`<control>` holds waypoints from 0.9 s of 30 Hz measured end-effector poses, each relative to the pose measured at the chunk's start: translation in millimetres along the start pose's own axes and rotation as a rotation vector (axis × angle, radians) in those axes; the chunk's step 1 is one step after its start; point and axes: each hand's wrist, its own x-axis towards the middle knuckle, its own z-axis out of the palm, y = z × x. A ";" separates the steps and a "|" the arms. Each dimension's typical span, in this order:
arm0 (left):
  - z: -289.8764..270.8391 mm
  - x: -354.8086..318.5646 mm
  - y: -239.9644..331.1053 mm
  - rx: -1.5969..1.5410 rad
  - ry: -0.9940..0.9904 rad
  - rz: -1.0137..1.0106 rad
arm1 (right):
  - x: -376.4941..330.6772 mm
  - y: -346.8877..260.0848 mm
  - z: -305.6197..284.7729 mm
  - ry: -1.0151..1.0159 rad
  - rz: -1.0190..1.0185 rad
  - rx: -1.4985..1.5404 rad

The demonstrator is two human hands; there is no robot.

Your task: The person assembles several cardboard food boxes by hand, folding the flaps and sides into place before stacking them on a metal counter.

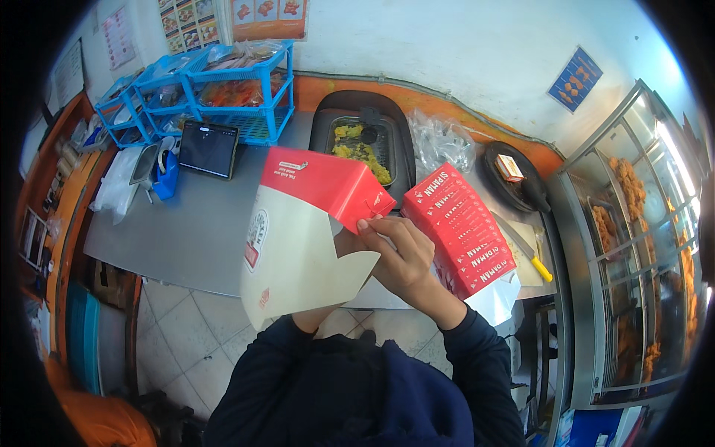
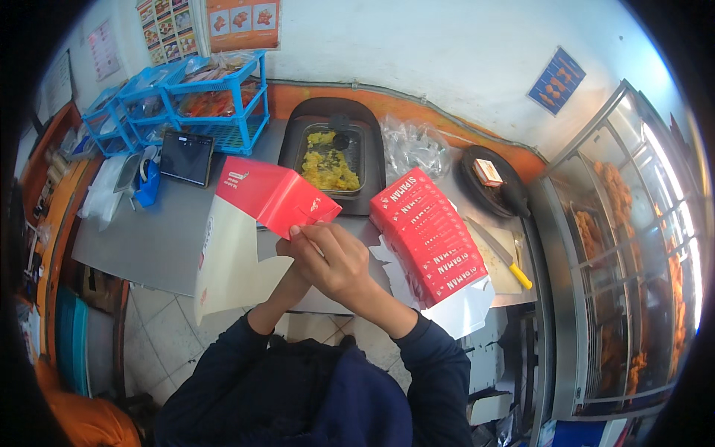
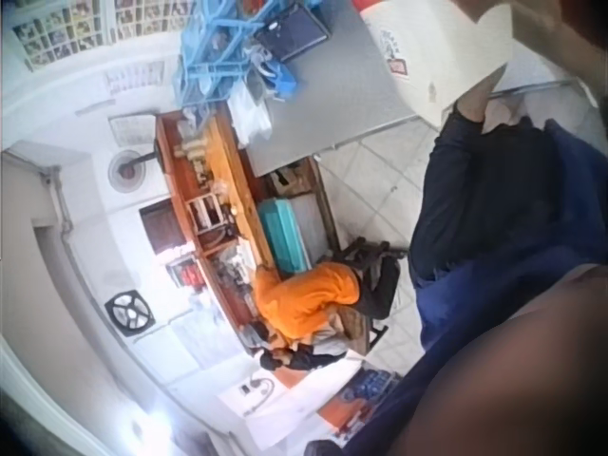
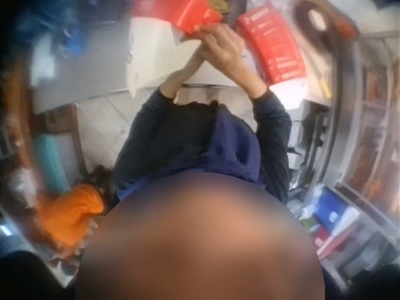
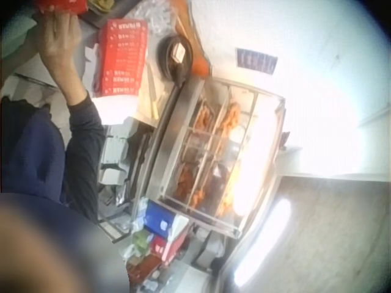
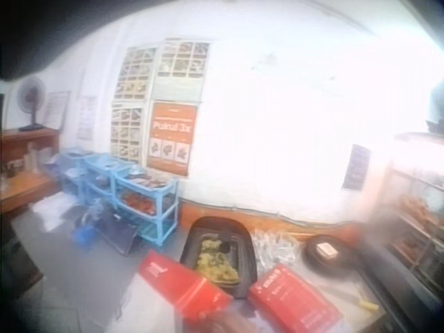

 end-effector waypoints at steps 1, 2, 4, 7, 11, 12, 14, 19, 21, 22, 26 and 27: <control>-0.2 -1.2 3.1 0.002 0.004 0.017 | -1.8 1.6 -2.0 0.001 -0.002 -0.018; -2.7 -2.0 5.8 0.003 0.014 0.045 | -4.5 4.9 -4.2 0.003 -0.004 -0.036; -7.7 -4.9 13.6 0.029 0.031 0.104 | -7.3 10.6 -6.0 0.012 -0.009 -0.060; -13.3 -6.1 26.3 0.070 -0.004 0.185 | -12.9 17.3 -5.0 0.054 0.014 -0.080; -15.9 -4.4 35.7 0.209 -0.114 0.294 | -12.6 22.5 -16.4 -0.096 0.476 0.197; -15.4 -4.5 39.2 0.257 -0.155 0.332 | -12.1 27.1 -20.6 -0.081 0.625 0.433; -9.8 -1.2 42.1 0.368 -0.289 0.414 | -14.1 35.4 -30.3 -0.040 0.917 0.886; 8.7 25.1 32.2 0.755 -0.522 0.591 | -29.2 56.7 -31.0 0.197 1.215 1.058; 31.0 35.3 19.5 0.958 -0.526 0.567 | -54.6 73.1 -41.6 0.317 1.343 1.188; 41.6 38.8 17.2 1.090 -0.502 0.556 | -59.6 81.0 -40.7 0.254 1.241 1.262; 50.5 17.7 18.8 0.967 -0.097 0.742 | -74.6 74.1 -63.1 0.842 1.414 1.533; 49.9 15.1 2.0 0.821 -0.136 0.585 | -78.3 70.0 -67.0 0.803 1.437 1.525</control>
